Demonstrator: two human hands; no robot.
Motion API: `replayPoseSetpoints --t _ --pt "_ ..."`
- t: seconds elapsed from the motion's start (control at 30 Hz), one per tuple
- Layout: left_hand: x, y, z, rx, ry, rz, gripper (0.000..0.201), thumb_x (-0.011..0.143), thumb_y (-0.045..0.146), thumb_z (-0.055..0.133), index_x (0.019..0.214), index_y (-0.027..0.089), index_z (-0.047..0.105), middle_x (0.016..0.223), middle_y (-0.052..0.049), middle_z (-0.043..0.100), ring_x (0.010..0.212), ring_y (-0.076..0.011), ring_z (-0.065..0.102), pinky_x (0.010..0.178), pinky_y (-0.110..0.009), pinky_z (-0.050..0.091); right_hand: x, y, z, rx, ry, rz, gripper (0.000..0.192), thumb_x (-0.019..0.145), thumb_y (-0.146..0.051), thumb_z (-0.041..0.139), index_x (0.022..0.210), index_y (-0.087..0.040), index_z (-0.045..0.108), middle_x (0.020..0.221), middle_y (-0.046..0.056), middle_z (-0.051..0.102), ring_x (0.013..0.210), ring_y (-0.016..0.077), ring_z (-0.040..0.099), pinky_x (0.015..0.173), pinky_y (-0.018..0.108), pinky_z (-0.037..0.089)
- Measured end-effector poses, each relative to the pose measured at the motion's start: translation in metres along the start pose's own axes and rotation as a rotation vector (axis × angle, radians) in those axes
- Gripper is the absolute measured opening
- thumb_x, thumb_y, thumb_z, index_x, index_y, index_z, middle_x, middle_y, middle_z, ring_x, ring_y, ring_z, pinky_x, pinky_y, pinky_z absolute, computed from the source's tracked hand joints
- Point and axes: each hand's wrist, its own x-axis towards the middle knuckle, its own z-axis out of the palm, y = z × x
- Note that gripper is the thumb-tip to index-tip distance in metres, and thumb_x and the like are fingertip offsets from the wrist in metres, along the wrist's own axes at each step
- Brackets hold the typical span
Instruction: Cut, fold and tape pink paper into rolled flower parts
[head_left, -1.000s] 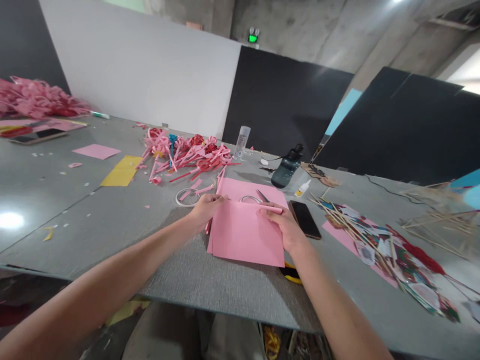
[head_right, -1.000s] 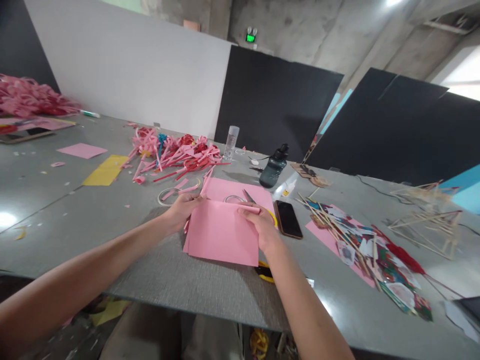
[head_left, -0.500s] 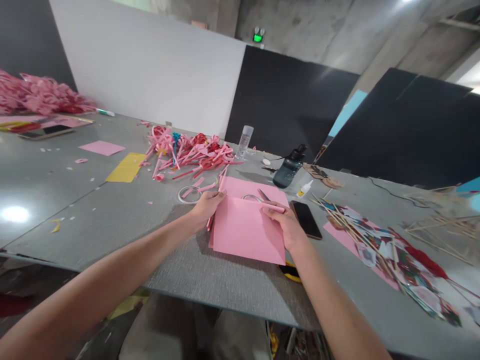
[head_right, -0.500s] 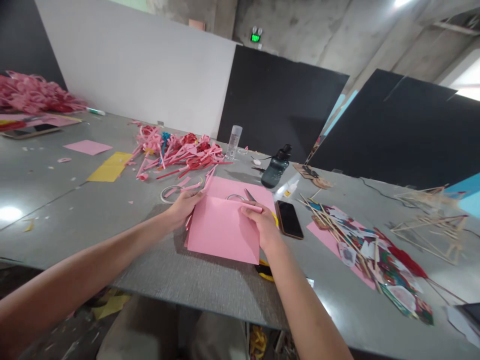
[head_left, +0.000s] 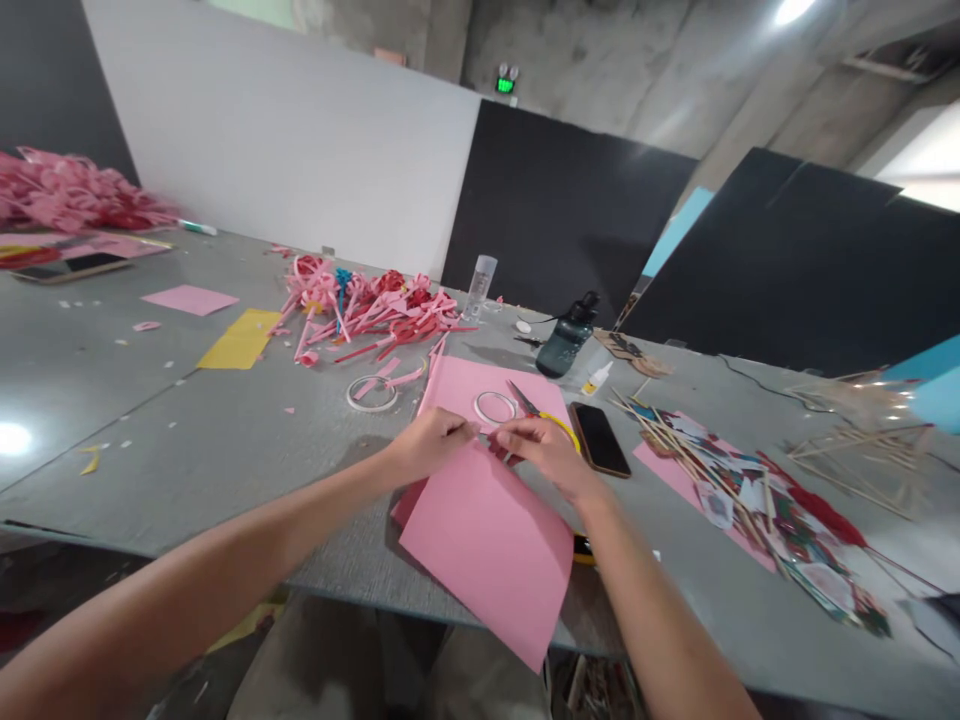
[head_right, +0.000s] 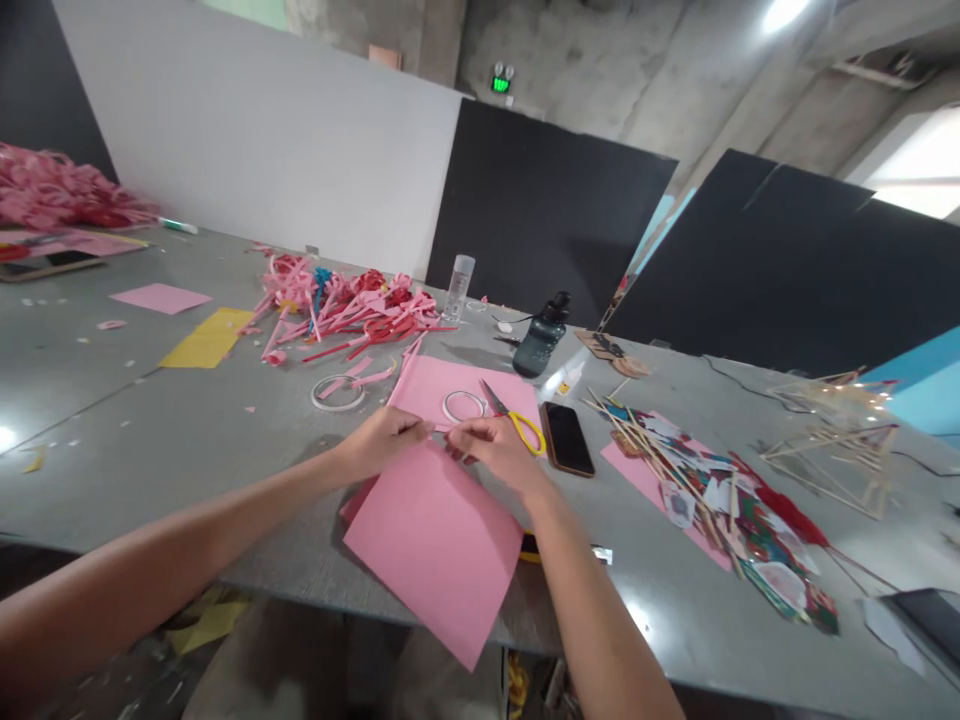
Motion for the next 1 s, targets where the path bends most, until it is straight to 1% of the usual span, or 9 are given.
replayPoseSetpoints --t 0.07,0.17,0.3,0.43,0.53,0.67,0.77,0.83,1.0 --pt "-0.003 0.004 0.005 0.034 -0.019 0.018 0.045 0.095 0.045 0.040 0.059 0.019 0.029 0.059 0.004 0.023 0.055 -0.0087 0.025 0.051 -0.026 0.017 0.002 0.000 0.010 -0.140 -0.040 -0.048 0.036 0.085 -0.052 0.069 0.077 -0.017 0.072 0.070 0.001 0.061 0.065 0.0149 0.052 0.062 0.029 0.039" --pt "-0.004 0.004 0.008 0.058 -0.029 0.038 0.044 0.094 0.043 0.039 0.058 0.019 0.031 0.060 0.004 0.026 0.056 -0.0092 0.028 0.052 -0.026 0.019 0.004 0.001 0.019 -0.229 -0.013 -0.095 0.039 0.087 -0.052 0.067 0.071 -0.017 0.067 0.066 -0.001 0.053 0.061 0.0129 0.043 0.058 0.029 0.032" --pt "-0.005 0.001 0.008 0.102 -0.017 0.052 0.044 0.096 0.043 0.039 0.059 0.018 0.036 0.058 0.004 0.030 0.056 -0.0094 0.032 0.053 -0.026 0.021 0.005 0.005 0.022 -0.256 -0.014 -0.135 0.039 0.088 -0.054 0.065 0.075 -0.017 0.068 0.070 0.000 0.056 0.065 0.0148 0.045 0.060 0.028 0.033" --pt "-0.004 0.002 0.005 0.158 -0.005 0.068 0.041 0.096 0.037 0.040 0.060 0.018 0.039 0.057 0.004 0.035 0.056 -0.0097 0.035 0.054 -0.026 0.022 0.007 0.004 0.024 -0.295 -0.020 -0.152 0.038 0.091 -0.052 0.061 0.076 -0.017 0.065 0.071 0.000 0.056 0.066 0.0146 0.046 0.061 0.027 0.034" --pt "0.000 0.003 -0.003 0.152 0.028 0.041 0.041 0.095 0.038 0.041 0.060 0.018 0.035 0.057 0.004 0.031 0.056 -0.0098 0.033 0.054 -0.027 0.020 0.007 0.000 0.023 -0.326 0.004 -0.139 0.039 0.091 -0.052 0.060 0.073 -0.017 0.061 0.071 -0.001 0.056 0.064 0.0139 0.045 0.061 0.027 0.034" --pt "0.008 -0.006 -0.021 0.075 0.128 -0.048 0.046 0.092 0.047 0.045 0.059 0.020 0.028 0.057 0.004 0.022 0.053 -0.0095 0.025 0.052 -0.028 0.015 0.007 0.003 0.014 -0.372 0.029 -0.123 0.039 0.090 -0.053 0.060 0.073 -0.019 0.062 0.069 0.000 0.057 0.064 0.0146 0.046 0.060 0.028 0.034" --pt "0.014 -0.018 -0.034 -0.045 0.218 -0.115 0.049 0.085 0.052 0.055 0.058 0.021 0.028 0.056 0.005 0.022 0.053 -0.0093 0.023 0.052 -0.028 0.013 0.011 0.014 0.000 -0.386 0.040 -0.121 0.040 0.088 -0.055 0.062 0.070 -0.019 0.061 0.067 -0.001 0.054 0.061 0.0142 0.044 0.058 0.028 0.031" --pt "0.018 -0.025 -0.041 -0.081 0.269 -0.151 0.049 0.082 0.053 0.056 0.057 0.022 0.027 0.056 0.005 0.021 0.053 -0.0095 0.022 0.052 -0.028 0.013 0.013 0.022 -0.009 -0.388 0.044 -0.119 0.041 0.086 -0.056 0.063 0.068 -0.019 0.062 0.065 -0.001 0.053 0.060 0.0141 0.042 0.057 0.028 0.029" --pt "0.021 -0.030 -0.049 -0.133 0.318 -0.218 0.047 0.080 0.051 0.059 0.055 0.022 0.031 0.054 0.005 0.025 0.054 -0.0102 0.025 0.052 -0.027 0.015 0.014 0.029 -0.022 -0.390 0.049 -0.124 0.041 0.085 -0.057 0.064 0.071 -0.019 0.066 0.068 0.000 0.056 0.063 0.0155 0.045 0.060 0.029 0.031"
